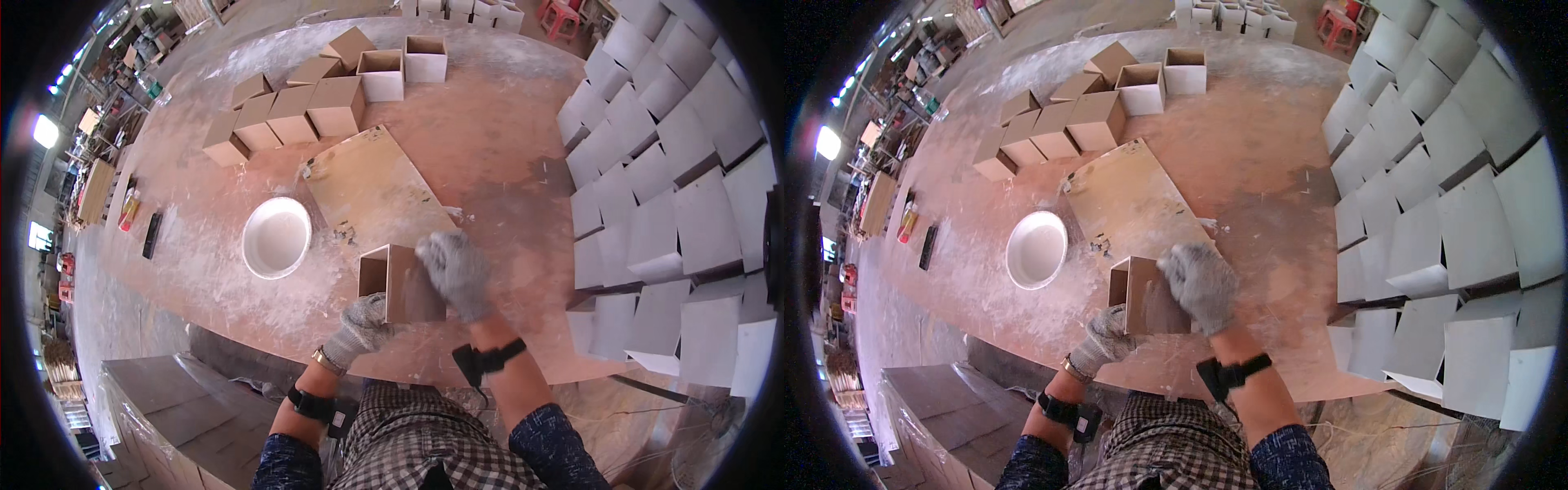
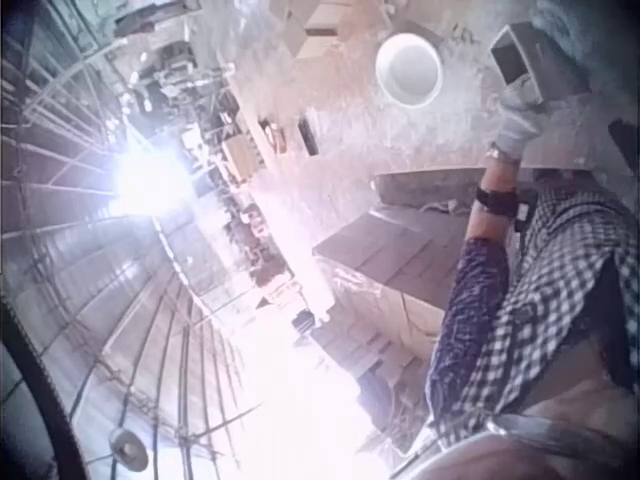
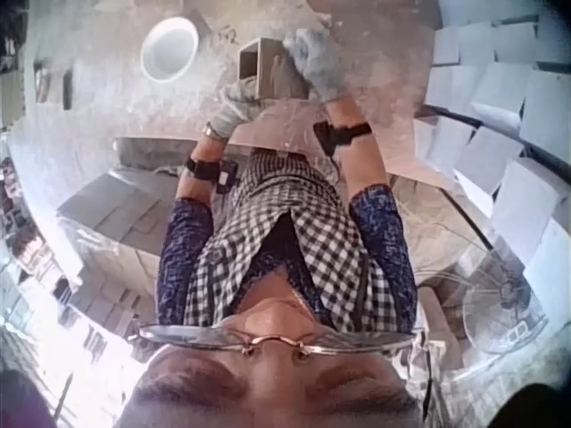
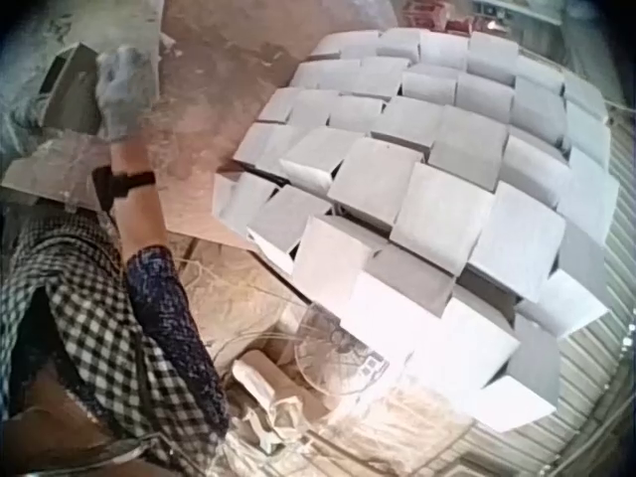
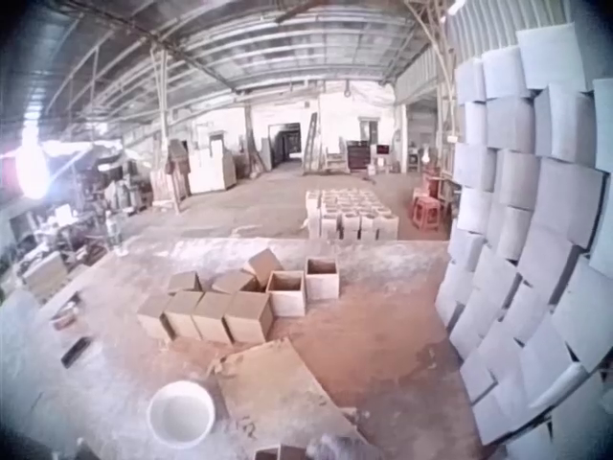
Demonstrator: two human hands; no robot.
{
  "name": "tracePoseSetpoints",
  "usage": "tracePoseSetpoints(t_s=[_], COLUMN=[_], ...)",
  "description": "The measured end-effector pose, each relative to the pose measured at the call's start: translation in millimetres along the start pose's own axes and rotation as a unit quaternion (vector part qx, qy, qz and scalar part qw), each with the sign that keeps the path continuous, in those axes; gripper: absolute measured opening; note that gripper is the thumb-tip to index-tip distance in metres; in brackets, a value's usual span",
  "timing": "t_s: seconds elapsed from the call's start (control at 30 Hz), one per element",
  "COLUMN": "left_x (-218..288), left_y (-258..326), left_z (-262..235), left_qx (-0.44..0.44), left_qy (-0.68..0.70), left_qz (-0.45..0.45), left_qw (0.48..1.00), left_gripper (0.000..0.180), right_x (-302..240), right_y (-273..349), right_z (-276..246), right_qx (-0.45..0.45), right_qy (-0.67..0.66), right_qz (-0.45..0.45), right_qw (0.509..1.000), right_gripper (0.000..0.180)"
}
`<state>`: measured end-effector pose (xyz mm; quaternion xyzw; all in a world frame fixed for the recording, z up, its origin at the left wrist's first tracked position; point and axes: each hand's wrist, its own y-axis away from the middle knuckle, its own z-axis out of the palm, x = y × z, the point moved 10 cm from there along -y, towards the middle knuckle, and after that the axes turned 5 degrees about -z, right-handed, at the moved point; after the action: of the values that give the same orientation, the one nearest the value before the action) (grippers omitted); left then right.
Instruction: Sanding the edges and surfaces of small wooden boxes using a sanding block in a manufacturing setting.
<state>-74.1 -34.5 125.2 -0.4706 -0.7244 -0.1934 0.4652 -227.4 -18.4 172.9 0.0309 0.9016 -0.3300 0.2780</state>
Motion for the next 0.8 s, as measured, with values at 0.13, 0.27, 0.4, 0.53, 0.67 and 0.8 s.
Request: tracePoseSetpoints(t_s=[0.13,0.27,0.4,0.53,0.67,0.8], left_x=[5.6,11.0,-10.6,7.7,13.6,12.2], left_y=[4.5,4.0,8.5,-7.3,3.8,-0.5], left_z=[-0.5,-2.4,4.3,14.3,1.2,-0.1], left_qx=[0.02,0.015,0.02,0.024,0.027,0.006], left_qy=[-0.072,-0.065,-0.027,-0.124,-0.095,-0.049], left_qz=[0.033,0.0,-0.027,0.03,-0.008,-0.023], left_qw=[0.997,0.998,0.999,0.992,0.995,0.999], left_gripper=[0.028,0.029,0.032,0.031,0.028,0.028], right_x=[-12.5,-52.4,-6.0,32.7,-43.3,-55.6], right_y=[30.7,70.8,27.3,11.0,66.3,70.5], right_z=[-2.0,-11.6,3.8,-8.9,-14.8,-13.6], right_qx=[-0.042,-0.071,-0.056,0.002,-0.034,-0.07], right_qy=[0.029,-0.043,-0.035,0.093,-0.027,-0.05], right_qz=[0.036,0.047,0.061,0.087,0.068,0.06], right_qw=[0.998,0.995,0.996,0.992,0.997,0.994], right_gripper=[0.021,0.023,0.022,0.02,0.014,0.023])
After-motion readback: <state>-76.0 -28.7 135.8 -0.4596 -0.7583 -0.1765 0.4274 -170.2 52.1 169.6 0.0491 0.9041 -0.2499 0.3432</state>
